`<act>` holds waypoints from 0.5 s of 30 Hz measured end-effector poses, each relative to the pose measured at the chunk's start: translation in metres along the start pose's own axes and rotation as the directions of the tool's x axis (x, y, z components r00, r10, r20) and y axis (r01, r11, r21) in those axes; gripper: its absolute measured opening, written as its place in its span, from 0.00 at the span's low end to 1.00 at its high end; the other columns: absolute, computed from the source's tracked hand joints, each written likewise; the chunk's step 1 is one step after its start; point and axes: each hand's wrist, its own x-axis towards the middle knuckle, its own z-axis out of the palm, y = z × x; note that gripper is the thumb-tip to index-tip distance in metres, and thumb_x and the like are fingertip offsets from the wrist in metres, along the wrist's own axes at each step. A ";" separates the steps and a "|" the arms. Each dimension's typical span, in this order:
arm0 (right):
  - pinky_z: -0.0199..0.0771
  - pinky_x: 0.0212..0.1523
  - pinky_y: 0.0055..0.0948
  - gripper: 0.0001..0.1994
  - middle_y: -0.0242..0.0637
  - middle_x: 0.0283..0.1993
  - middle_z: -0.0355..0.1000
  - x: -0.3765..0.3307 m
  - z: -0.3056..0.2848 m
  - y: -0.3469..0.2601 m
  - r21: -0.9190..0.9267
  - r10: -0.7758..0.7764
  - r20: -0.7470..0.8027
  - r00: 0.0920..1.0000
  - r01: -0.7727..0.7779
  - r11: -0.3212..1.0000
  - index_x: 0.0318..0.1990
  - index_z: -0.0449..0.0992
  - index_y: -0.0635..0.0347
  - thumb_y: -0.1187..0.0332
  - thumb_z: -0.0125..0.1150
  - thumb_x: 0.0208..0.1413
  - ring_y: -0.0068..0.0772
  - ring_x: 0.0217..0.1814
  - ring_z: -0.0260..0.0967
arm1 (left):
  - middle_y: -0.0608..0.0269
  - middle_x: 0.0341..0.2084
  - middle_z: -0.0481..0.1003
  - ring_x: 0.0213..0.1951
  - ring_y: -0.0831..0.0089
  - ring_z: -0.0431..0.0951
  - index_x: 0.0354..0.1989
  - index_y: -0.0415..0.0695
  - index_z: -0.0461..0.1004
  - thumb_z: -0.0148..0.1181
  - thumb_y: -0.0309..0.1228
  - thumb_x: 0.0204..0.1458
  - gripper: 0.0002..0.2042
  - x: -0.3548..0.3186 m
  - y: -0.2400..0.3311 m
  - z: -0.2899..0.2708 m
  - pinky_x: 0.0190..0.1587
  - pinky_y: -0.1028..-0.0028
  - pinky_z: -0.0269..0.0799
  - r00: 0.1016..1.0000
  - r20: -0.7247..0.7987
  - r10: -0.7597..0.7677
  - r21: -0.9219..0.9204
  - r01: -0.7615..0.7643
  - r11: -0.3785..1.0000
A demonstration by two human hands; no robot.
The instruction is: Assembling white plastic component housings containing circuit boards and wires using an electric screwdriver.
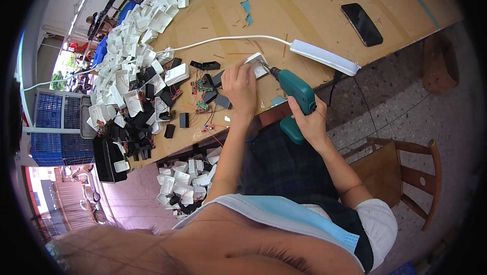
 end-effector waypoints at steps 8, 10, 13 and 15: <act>0.77 0.29 0.25 0.15 0.38 0.37 0.80 -0.001 -0.001 0.009 0.009 0.021 0.013 1.000 -0.021 1.000 0.41 0.80 0.70 0.62 0.65 0.64 0.22 0.26 0.73 | 0.61 0.44 0.79 0.48 0.60 0.78 0.38 0.39 0.79 0.66 0.22 0.51 0.07 0.000 0.001 0.000 0.53 0.61 0.69 1.000 -0.004 0.009 -0.002 -0.009 1.000; 0.77 0.30 0.25 0.15 0.38 0.38 0.80 -0.001 0.000 0.008 0.023 0.008 0.015 1.000 -0.008 1.000 0.42 0.80 0.70 0.62 0.65 0.64 0.22 0.27 0.73 | 0.61 0.44 0.79 0.48 0.60 0.78 0.38 0.39 0.79 0.66 0.22 0.51 0.07 0.000 0.000 0.000 0.53 0.61 0.69 1.000 -0.007 0.011 0.006 -0.011 1.000; 0.76 0.30 0.25 0.15 0.39 0.41 0.81 -0.003 -0.002 0.008 0.043 -0.015 0.025 1.000 0.014 0.999 0.46 0.79 0.70 0.64 0.63 0.65 0.22 0.28 0.74 | 0.61 0.44 0.79 0.48 0.60 0.78 0.38 0.39 0.79 0.66 0.22 0.50 0.07 -0.001 -0.001 0.002 0.53 0.61 0.69 1.000 -0.011 0.016 0.010 -0.016 1.000; 0.76 0.31 0.25 0.15 0.40 0.43 0.81 -0.006 -0.008 0.011 0.093 -0.063 0.034 0.997 0.060 0.994 0.50 0.78 0.70 0.64 0.62 0.65 0.23 0.29 0.74 | 0.61 0.44 0.79 0.48 0.60 0.78 0.38 0.39 0.79 0.66 0.22 0.50 0.07 -0.001 -0.001 0.002 0.53 0.61 0.69 1.000 -0.010 0.017 0.010 -0.017 1.000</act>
